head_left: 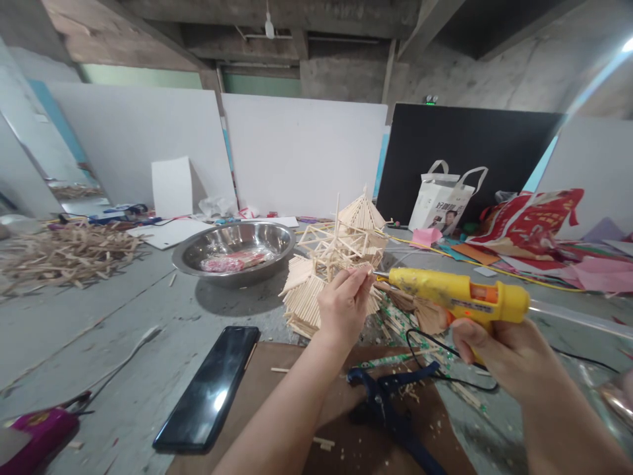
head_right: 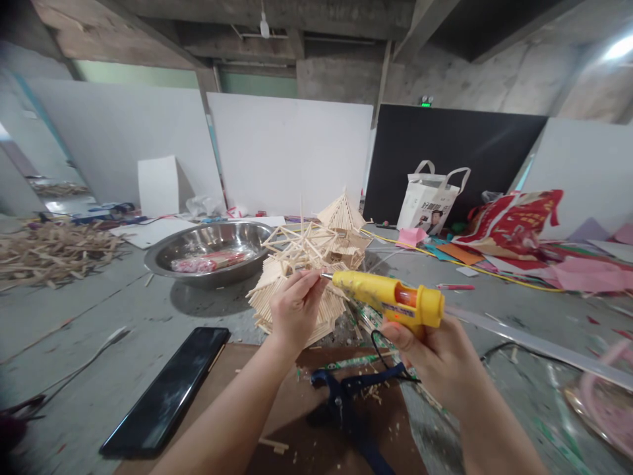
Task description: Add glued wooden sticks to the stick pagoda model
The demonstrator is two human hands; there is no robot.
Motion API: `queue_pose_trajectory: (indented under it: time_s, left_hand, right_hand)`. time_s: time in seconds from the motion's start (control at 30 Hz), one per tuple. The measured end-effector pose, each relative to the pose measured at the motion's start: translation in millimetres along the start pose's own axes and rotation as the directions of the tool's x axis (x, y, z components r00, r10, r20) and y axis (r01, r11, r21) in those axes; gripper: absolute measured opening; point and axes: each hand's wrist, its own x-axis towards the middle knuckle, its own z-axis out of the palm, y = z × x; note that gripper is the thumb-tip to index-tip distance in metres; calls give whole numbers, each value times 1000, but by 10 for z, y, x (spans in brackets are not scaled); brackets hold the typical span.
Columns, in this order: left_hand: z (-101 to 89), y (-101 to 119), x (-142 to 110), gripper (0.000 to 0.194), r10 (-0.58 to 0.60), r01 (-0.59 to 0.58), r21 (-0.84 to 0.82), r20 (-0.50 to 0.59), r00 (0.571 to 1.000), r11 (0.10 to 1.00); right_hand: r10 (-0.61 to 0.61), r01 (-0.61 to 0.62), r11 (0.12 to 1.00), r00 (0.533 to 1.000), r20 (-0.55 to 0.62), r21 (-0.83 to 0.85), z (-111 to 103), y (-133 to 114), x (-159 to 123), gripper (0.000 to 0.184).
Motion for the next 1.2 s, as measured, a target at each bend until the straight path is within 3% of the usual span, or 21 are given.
queue_pose_trajectory:
  time_s: [0.13,0.23,0.33,0.43,0.53,0.63,0.83,1.2]
  left_hand:
    - [-3,37,25,14,-132,127,-141,-29,991,982]
    - [-1,106,63,13,-361,331,-329,-33,932,884]
    - [7,175,104,20,-622,557,-578,105,776,597]
    - [12,203,136,23,-743,603,-761,257,618,238]
    - [4,204,158,23,-774,574,-819,353,525,15]
    - [-11,216,173,17,-776,550,-826,425,466,-123]
    - [-43,268,186,7,-759,521,-810,512,402,-270]
    - [-53,287,183,7,-738,501,-808,537,409,-310]
  right_hand:
    - [23,-21,1000,993,-115,15,79,-76,-36,28]
    - [14,0,994,992,-124,110,93,-86,-31,25]
    - [-6,24,983,995,-97,180,70,-52,-5,23]
    - [-7,25,981,996,-92,195,44,-22,13,22]
    - [-4,19,982,997,-82,187,25,-14,12,22]
    - [4,8,986,998,-69,165,10,-13,-1,21]
    - [-26,31,997,998,-65,77,18,-14,-5,21]
    - [-41,41,999,998,-50,7,39,-36,0,32]
